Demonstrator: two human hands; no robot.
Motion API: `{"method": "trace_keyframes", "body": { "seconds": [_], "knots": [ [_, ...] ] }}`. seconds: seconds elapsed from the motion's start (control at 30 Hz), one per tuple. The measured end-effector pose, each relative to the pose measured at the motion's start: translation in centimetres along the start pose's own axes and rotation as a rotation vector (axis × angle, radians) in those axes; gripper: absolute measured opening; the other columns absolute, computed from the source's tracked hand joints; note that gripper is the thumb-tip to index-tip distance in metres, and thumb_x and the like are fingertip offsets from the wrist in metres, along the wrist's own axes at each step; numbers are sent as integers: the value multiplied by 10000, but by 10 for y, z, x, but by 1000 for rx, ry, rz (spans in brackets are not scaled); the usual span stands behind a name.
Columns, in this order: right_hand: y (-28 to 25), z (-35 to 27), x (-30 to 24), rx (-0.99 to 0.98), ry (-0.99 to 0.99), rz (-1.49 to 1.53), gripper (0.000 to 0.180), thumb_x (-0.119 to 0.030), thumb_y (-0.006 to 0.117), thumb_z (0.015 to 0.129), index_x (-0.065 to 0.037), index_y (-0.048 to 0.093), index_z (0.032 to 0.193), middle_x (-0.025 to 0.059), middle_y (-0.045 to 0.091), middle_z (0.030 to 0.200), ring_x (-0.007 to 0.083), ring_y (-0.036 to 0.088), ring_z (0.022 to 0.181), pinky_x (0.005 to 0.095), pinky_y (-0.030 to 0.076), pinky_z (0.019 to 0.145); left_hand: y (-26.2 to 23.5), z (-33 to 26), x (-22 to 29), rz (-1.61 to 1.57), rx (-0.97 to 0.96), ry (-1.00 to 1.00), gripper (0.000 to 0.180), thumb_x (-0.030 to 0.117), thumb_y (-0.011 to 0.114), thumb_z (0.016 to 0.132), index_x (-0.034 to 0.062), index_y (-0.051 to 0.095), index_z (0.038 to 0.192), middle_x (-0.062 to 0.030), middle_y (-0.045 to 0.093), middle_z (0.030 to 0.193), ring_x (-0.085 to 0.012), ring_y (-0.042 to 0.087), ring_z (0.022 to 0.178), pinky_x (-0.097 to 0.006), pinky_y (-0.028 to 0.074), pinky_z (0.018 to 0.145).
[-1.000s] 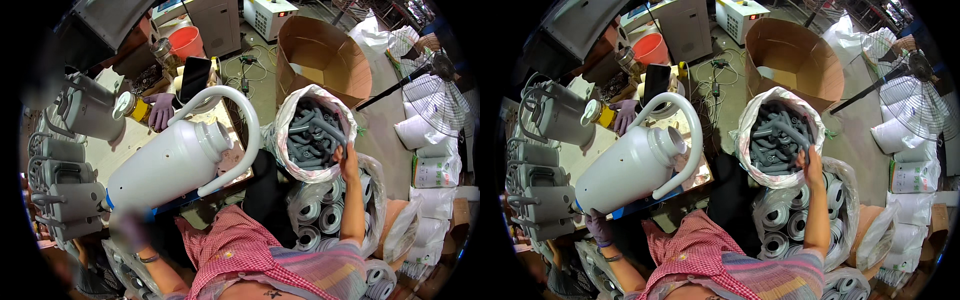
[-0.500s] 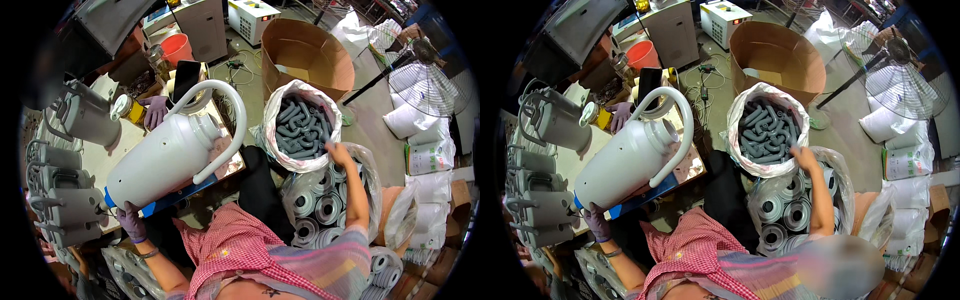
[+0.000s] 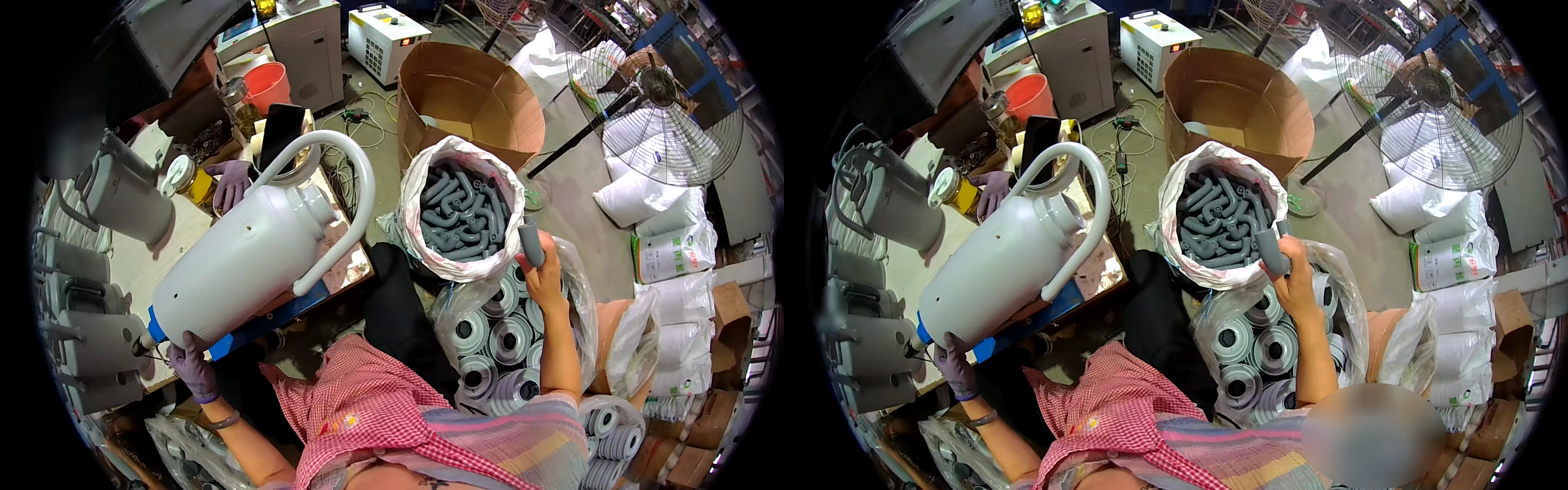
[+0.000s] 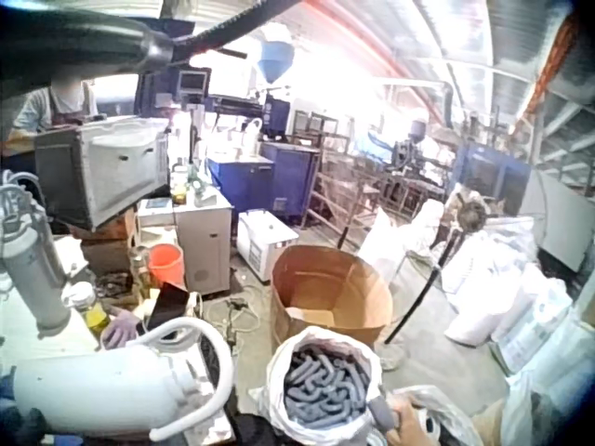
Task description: The person assembles gray plastic sprayers by attaching handles to the bodies. They pick up a sprayer body, place it on a blue jig, insert a handle, and then place the finished unit on a table. The process is repeated multiple times throughout the clip.
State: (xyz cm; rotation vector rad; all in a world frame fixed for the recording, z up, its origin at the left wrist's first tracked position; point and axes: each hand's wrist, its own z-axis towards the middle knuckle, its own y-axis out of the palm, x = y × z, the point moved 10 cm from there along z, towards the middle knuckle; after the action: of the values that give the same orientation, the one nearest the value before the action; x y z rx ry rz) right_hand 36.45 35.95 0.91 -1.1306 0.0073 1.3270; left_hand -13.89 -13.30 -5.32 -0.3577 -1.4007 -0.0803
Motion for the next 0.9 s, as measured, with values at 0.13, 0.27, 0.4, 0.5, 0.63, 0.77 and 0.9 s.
{"method": "trace_keyframes", "body": {
  "seconds": [0.13,0.27,0.4,0.5,0.63,0.77,0.9],
  "knots": [
    [10,17,-23,-68,-112,-187,370,-71,730,831,-79,571,1166,155,581,1101,372,555,1097,435,420,979,6,-2,-4,-60,-18,-15,442,311,622,972,-54,585,1219,-97,659,1113,-162,597,981,-308,471,868],
    [17,29,25,-232,437,85,397,-46,605,911,-90,562,1303,69,611,920,202,621,851,310,499,836,-1,-5,-6,89,90,-47,324,235,657,956,-25,627,1149,-74,679,1059,-156,620,946,-308,489,848],
    [20,53,0,-184,640,692,459,-152,571,916,-114,444,1356,107,639,947,232,665,826,382,560,830,13,-7,5,-134,-28,-29,292,221,718,918,-19,675,1077,-42,705,986,-110,608,898,-285,490,816],
    [29,117,-110,-274,114,1047,427,-206,594,903,-50,485,1285,141,608,995,237,622,975,407,509,923,21,-5,25,-97,-91,29,344,271,705,929,-33,669,1085,-53,706,981,-118,611,904,-283,484,835],
    [98,185,-208,-225,68,688,494,-127,641,903,-18,494,1362,101,613,902,133,595,643,284,519,632,26,2,42,-136,-93,27,387,310,698,932,-32,655,1109,-62,701,993,-126,612,908,-282,485,834],
    [211,206,-316,-526,-144,754,432,-125,683,911,-30,561,1315,-11,554,774,46,475,529,204,358,456,22,4,58,-147,-72,74,427,330,697,929,-30,634,1148,-75,697,1009,-134,616,910,-289,490,835],
    [287,204,-330,-797,114,752,332,-319,544,1024,-34,647,1160,-40,494,679,17,420,542,200,340,480,18,9,67,-125,-71,93,443,334,696,927,-32,624,1166,-94,698,1015,-148,625,916,-299,495,842]
  ]
}}
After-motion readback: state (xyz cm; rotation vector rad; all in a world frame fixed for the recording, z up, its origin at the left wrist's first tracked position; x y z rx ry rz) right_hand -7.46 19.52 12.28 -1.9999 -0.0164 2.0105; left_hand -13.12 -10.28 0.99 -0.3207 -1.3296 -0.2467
